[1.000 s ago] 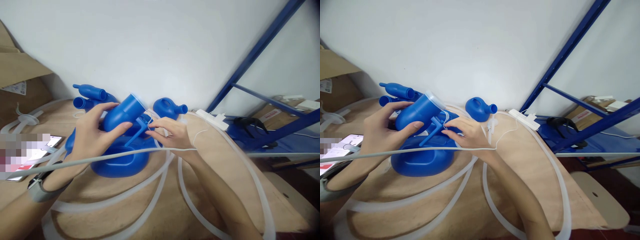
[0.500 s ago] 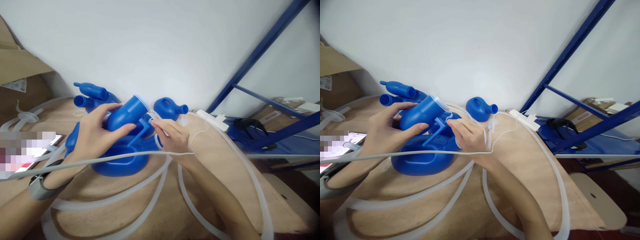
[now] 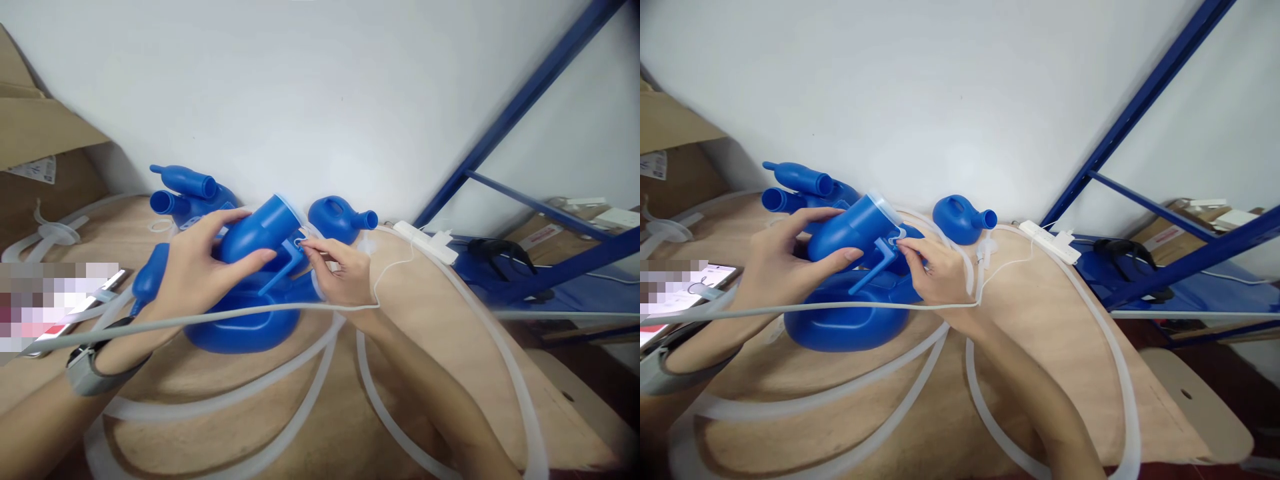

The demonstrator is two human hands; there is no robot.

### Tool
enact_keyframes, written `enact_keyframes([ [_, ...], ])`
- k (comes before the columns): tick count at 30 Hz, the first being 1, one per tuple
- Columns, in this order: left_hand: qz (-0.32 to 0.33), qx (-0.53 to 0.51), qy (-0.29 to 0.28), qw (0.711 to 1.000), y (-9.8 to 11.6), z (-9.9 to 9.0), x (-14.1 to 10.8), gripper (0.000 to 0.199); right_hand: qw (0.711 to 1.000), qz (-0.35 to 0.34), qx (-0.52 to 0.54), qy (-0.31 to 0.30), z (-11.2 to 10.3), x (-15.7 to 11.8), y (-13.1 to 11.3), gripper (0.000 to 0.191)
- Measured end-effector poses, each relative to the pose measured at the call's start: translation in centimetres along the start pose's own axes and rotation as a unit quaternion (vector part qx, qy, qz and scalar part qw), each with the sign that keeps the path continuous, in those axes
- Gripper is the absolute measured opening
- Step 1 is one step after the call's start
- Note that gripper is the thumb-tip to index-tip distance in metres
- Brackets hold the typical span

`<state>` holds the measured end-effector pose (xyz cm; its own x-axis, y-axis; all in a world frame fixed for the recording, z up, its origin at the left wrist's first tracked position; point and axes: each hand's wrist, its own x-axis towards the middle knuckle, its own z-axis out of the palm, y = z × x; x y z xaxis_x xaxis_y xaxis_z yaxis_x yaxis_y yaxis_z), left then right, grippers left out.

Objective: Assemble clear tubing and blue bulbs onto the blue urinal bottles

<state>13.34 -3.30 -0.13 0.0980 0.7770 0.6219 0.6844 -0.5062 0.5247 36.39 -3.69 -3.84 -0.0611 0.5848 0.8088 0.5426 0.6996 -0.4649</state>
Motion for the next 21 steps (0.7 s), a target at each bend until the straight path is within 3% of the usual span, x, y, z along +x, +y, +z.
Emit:
enact_keyframes([
  [4, 0.002, -0.002, -0.011, 1.0, 0.11, 0.09, -0.09, 0.053, 1.0, -0.004, 0.006, -0.003, -0.12, 0.06, -0.07, 0.02],
  [10, 0.039, 0.024, 0.033, 0.998, -0.06, -0.22, -0.09, 0.051, 0.998, -0.055, 0.025, -0.016, -0.59, 0.21, -0.54, 0.025],
  [16, 0.044, 0.037, 0.041, 0.997, -0.26, -0.63, -0.04, 0.046, 0.995, -0.086, 0.028, -0.041, -0.92, 0.23, -0.96, 0.026],
  [21, 0.091, 0.06, 0.067, 0.992, -0.44, -0.81, 0.02, 0.047, 0.995, -0.06, 0.034, -0.065, -0.8, -0.3, -0.88, 0.029],
])
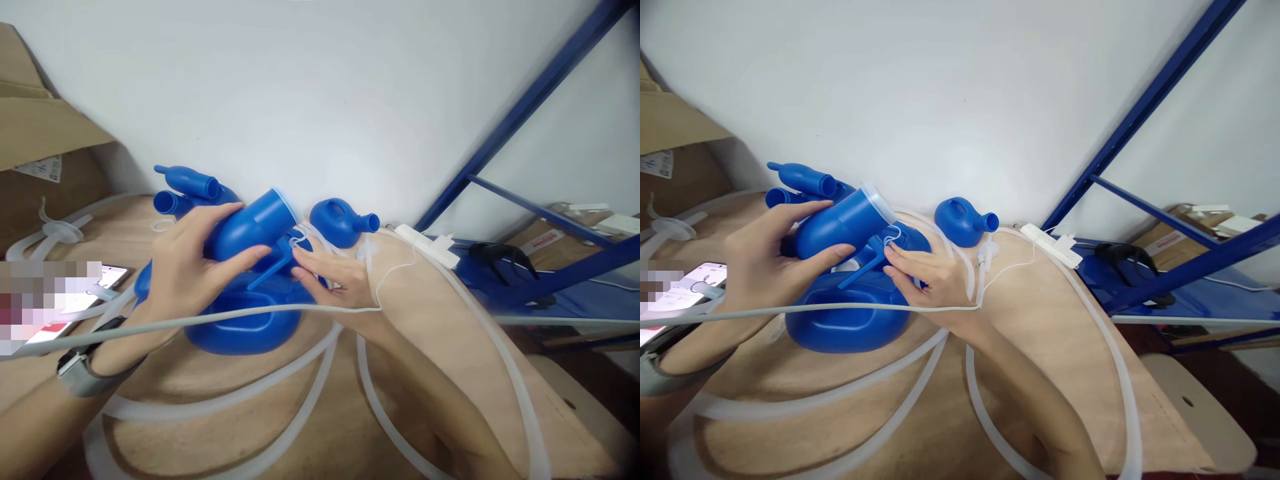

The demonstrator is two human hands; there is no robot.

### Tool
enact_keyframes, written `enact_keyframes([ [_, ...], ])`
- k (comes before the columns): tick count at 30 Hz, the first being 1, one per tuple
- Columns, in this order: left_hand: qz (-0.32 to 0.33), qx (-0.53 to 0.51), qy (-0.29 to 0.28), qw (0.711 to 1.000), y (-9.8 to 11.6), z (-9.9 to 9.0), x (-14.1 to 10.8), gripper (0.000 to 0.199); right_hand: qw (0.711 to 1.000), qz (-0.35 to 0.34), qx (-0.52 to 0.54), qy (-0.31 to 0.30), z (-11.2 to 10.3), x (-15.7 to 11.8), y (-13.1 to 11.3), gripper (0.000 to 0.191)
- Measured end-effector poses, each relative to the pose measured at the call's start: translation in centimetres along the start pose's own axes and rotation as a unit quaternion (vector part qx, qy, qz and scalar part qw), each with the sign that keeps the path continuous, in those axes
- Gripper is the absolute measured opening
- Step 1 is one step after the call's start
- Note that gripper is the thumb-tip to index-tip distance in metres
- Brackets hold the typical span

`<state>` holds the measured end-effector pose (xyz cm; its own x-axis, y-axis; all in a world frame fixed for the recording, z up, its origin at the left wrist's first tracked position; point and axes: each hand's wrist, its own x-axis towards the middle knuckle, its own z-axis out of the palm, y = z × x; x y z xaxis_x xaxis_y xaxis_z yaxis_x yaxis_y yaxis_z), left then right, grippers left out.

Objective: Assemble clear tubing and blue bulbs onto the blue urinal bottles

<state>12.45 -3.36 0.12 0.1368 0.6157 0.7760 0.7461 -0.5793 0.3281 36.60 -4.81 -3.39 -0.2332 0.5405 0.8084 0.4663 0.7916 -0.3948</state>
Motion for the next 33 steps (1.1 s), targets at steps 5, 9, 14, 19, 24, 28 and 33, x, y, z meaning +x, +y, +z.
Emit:
enact_keyframes([
  [5, 0.039, 0.003, 0.008, 0.999, -0.1, 0.0, 0.0, 0.05, 0.997, 0.063, 0.033, -0.027, -0.3, 0.4, 0.3, 0.024],
  [9, 0.022, -0.013, -0.023, 0.999, 0.0, 0.2, -0.3, 0.054, 0.994, 0.078, 0.077, -0.016, -0.7, 1.1, 0.8, 0.016],
  [14, 0.028, -0.035, -0.041, 0.998, -0.2, 0.4, -0.3, 0.057, 0.994, 0.08, 0.076, -0.007, -0.3, 1.0, 0.7, 0.008],
  [19, 0.033, -0.05, -0.064, 0.996, -0.4, 0.4, 0.0, 0.056, 0.973, 0.196, 0.111, 0.044, 0.2, 0.5, 1.0, 0.049],
  [24, 0.07, -0.091, -0.09, 0.989, -0.1, 0.0, 0.1, 0.055, 0.974, 0.155, 0.163, 0.019, -0.1, 0.5, 2.0, 0.091],
  [28, 0.102, -0.115, -0.127, 0.98, 0.5, 0.1, -0.6, 0.065, 0.969, 0.13, 0.199, -0.061, -0.4, 0.7, 1.0, 0.086],
  [33, 0.097, -0.135, -0.184, 0.969, 0.1, 0.8, -0.7, 0.093, 0.976, 0.149, 0.159, 0.01, -0.5, 0.6, 1.1, 0.061],
])
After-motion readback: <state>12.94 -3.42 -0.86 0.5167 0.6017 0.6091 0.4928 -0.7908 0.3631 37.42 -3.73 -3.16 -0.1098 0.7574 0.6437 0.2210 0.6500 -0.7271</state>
